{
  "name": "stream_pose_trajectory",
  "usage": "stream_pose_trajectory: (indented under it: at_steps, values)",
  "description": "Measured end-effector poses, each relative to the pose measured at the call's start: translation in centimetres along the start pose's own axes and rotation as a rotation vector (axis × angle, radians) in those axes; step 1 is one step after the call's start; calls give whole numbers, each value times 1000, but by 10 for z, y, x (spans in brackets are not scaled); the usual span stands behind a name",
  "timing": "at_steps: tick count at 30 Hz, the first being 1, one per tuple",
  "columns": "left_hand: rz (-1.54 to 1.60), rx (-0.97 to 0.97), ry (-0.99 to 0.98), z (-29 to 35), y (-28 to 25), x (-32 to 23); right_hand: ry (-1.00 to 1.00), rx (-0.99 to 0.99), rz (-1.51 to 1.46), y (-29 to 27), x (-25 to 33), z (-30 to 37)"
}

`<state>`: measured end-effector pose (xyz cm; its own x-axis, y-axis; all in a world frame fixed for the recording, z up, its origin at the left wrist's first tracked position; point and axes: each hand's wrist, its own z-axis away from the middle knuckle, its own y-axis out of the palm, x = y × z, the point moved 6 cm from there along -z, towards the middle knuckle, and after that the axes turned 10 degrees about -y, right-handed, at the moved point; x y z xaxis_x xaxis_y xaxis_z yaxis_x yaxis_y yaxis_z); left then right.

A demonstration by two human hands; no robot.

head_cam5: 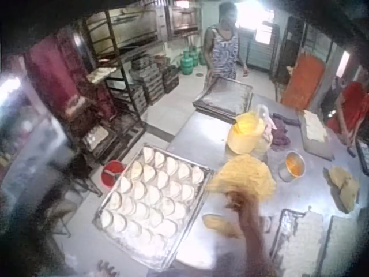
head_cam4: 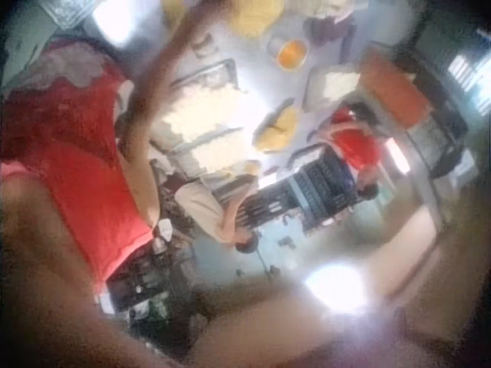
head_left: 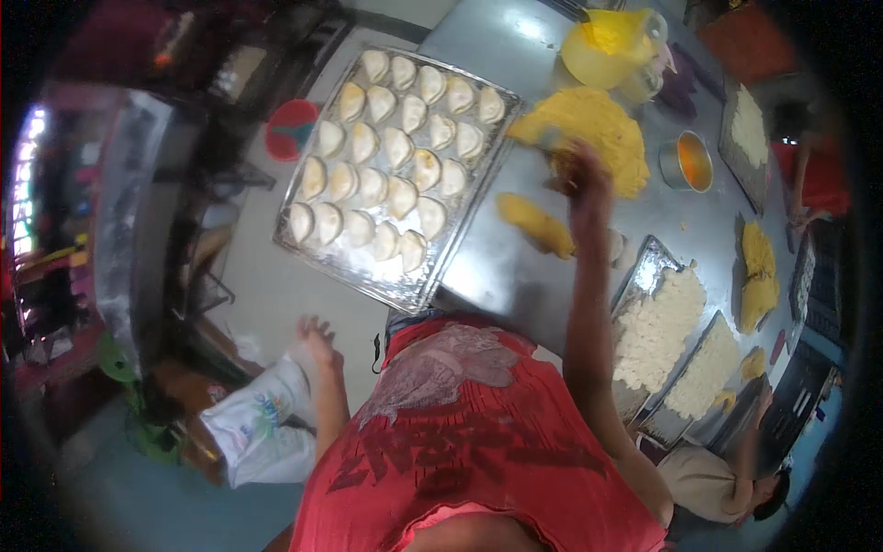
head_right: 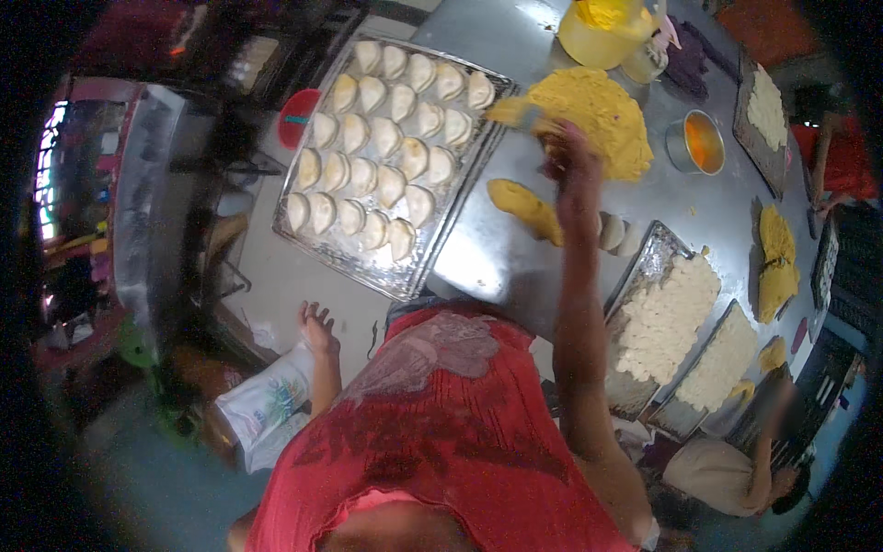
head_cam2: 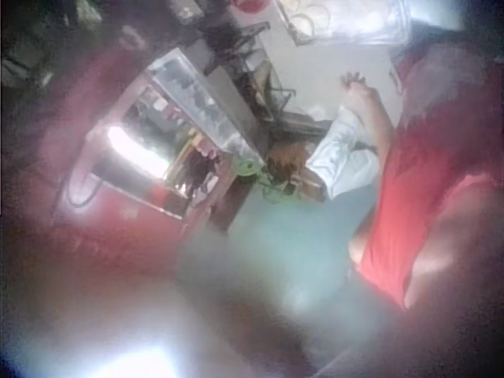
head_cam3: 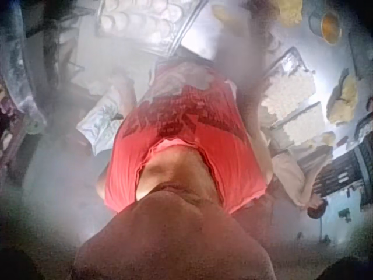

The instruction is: Preparing and egg-washing pastries on a baking tray in a bakery production area.

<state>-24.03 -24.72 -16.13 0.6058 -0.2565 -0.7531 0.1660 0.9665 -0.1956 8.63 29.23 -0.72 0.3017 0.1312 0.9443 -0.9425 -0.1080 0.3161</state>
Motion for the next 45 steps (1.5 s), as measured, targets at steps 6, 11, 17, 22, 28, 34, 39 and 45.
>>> stream_pose_trajectory:
  at_steps: [6, 11, 17, 22, 28, 34, 39, 45]
  values:
    - [-355, 326, -23, -87, 63, -63, -102, -13, 129, 215, -73, -70]
    - [-546, 518, -72, -171, 46, -55, -496, -194, 958, 231, -105, -107]
    - [-578, 409, -236, -250, -28, -23, -388, -368, 896, 121, -10, -18]
    - [-678, 438, -248, -283, -9, -39, -134, -77, 707, 295, -86, -15]
    - [-562, 543, -163, -284, 42, -83, -327, -385, 977, 115, -59, 11]
    - [-695, 618, -232, -297, 28, -61, -366, -104, 1444, 267, -39, 45]
    - [-685, 635, -186, -284, 41, -66, -476, 261, 1279, 371, -57, 39]
    - [-705, 618, -210, -264, 24, -57, -824, 489, 1588, 286, -49, -15]
